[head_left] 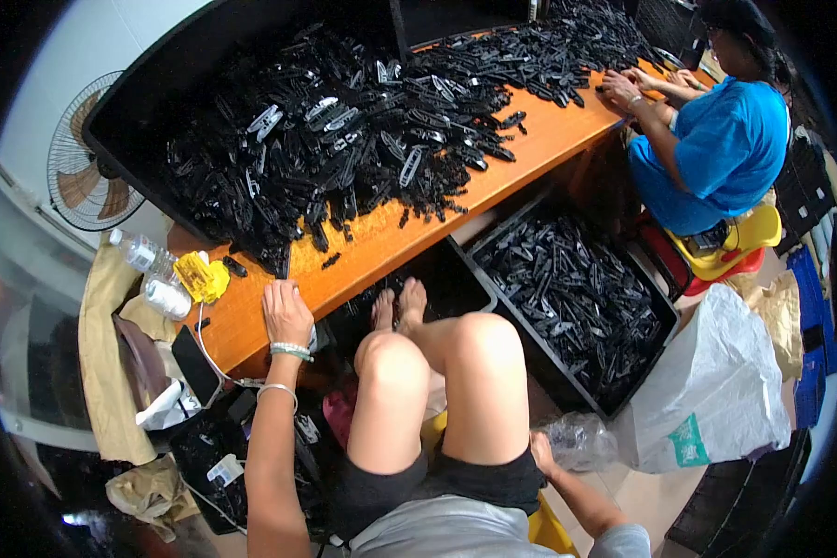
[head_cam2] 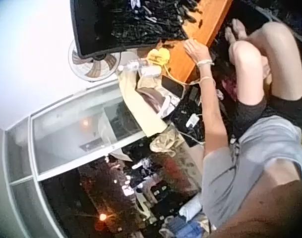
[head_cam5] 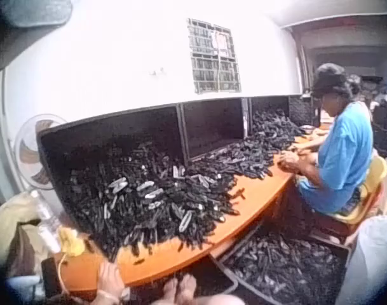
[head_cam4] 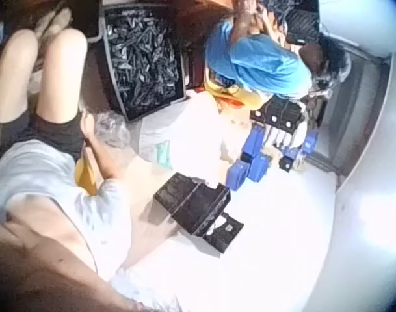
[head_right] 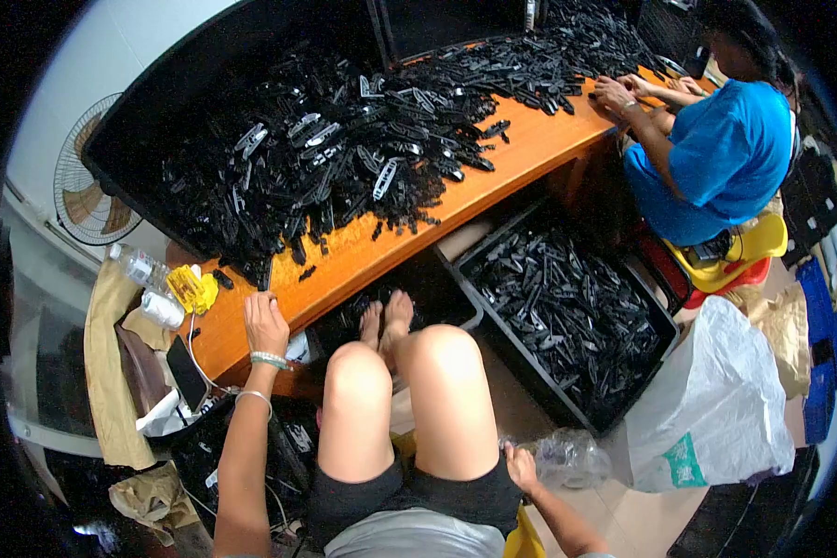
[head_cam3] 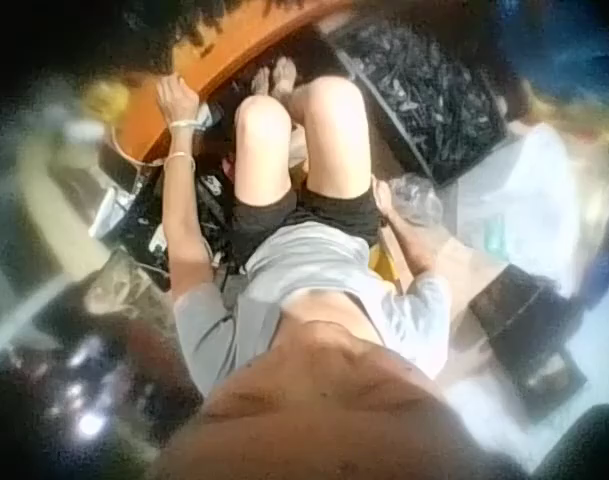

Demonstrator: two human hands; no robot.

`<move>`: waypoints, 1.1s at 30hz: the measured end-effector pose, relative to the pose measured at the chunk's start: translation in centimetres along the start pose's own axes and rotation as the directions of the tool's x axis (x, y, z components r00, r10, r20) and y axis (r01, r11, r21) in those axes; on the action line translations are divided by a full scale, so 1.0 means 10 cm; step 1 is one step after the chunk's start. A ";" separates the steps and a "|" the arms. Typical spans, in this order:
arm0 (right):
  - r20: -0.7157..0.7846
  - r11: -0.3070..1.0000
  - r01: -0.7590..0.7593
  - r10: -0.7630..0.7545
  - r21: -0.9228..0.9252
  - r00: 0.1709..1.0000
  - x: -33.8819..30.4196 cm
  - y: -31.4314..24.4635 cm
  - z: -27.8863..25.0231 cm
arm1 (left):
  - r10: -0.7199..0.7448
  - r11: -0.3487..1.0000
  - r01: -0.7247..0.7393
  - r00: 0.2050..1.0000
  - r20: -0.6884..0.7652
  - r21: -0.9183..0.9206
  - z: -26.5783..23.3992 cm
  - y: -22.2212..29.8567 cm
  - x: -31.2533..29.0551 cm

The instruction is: The person repeatedly assembles plastic components by attaching small plastic clips into larger plastic pieces by hand.

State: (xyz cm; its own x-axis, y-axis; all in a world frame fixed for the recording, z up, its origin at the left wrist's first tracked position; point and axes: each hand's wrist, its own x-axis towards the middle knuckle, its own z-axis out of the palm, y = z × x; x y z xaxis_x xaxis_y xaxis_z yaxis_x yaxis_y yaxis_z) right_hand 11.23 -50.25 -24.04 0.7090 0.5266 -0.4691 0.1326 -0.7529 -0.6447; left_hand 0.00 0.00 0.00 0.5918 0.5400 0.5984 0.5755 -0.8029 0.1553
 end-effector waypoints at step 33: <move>-0.155 0.976 0.114 -0.143 -0.185 0.977 -0.18 -0.32 -0.18 | -0.071 0.988 0.053 0.989 -0.129 -0.143 -0.02 0.07 -0.01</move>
State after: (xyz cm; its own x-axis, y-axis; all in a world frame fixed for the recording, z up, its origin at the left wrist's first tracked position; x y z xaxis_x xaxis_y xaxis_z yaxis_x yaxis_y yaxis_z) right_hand 10.79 -49.49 -20.11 0.7816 0.5611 -0.2724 0.3383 -0.7482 -0.5707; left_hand 0.18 -0.64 0.20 0.4718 0.5589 0.6820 0.5190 -0.8013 0.2976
